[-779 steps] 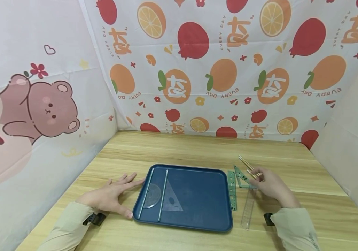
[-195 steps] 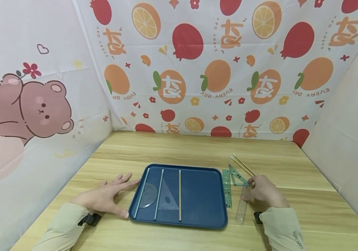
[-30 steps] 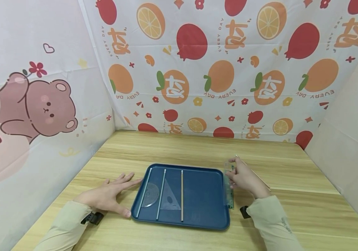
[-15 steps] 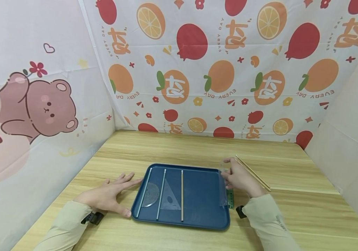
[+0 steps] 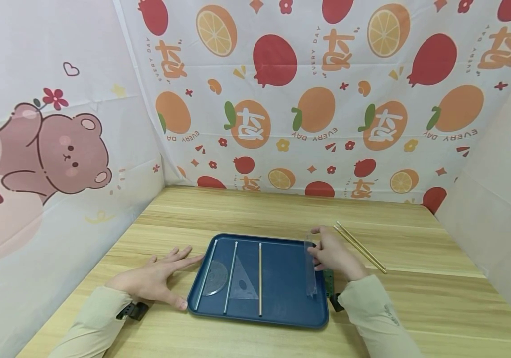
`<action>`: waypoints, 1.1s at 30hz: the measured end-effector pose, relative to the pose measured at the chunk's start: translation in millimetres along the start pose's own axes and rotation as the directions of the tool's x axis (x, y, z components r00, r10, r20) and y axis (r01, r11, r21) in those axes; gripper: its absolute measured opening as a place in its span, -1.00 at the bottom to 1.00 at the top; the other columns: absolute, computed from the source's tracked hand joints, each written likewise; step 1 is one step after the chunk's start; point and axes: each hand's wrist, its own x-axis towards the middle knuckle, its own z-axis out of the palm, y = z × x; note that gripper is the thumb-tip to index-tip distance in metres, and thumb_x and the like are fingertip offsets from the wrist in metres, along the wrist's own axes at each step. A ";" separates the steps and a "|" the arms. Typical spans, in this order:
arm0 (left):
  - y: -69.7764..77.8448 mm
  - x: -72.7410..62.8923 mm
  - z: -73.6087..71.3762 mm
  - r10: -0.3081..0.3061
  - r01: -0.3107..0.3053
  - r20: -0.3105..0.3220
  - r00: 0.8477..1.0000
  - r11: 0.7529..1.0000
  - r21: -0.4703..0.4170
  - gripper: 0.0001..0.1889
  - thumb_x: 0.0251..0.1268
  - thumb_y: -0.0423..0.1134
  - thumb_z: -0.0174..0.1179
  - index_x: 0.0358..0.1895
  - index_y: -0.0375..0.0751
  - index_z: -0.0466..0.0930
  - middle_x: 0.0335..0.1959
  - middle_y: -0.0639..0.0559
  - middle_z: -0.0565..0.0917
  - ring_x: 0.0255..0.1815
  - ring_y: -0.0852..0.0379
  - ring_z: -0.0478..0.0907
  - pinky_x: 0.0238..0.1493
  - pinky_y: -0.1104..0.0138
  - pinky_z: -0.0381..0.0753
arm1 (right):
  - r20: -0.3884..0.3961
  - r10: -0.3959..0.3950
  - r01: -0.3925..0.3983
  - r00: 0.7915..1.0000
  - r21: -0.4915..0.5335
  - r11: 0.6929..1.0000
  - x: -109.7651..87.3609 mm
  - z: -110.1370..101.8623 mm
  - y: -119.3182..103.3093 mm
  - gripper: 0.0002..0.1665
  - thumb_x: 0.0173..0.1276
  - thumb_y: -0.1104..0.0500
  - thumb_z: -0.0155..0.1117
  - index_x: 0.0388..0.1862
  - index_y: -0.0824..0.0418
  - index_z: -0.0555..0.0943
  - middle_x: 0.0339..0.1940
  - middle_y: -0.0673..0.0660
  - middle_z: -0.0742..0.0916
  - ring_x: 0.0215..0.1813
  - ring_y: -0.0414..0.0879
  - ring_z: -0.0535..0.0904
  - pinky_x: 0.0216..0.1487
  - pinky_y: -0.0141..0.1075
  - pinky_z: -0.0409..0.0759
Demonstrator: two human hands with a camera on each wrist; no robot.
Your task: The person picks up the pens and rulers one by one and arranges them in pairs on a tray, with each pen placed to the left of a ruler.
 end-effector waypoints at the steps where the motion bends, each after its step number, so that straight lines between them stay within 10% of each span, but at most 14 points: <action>1: 0.0 0.1 0.0 0.000 0.000 0.002 1.000 1.000 -0.002 0.26 -0.10 0.35 0.65 0.74 0.24 0.16 0.79 -0.34 0.01 0.74 -0.61 -0.13 0.41 -0.73 -0.29 | 0.001 -0.001 0.001 1.000 -0.002 1.000 0.4 0.8 -0.6 -0.28 0.67 0.32 0.15 0.65 0.42 0.10 -0.30 0.24 0.64 -0.35 -0.03 0.64 -0.27 -0.15 0.83; 33: -1.2 1.2 1.1 -0.001 0.001 -0.004 1.000 1.000 0.005 0.27 -0.11 0.36 0.65 0.74 0.26 0.16 0.79 -0.33 0.01 0.75 -0.60 -0.13 0.41 -0.74 -0.27 | 0.050 0.012 -0.012 0.999 -0.014 1.000 15.9 39.9 -17.1 -0.33 0.64 0.34 0.20 0.62 0.36 0.23 -0.32 0.22 0.66 -0.37 -0.03 0.66 -0.30 -0.21 0.83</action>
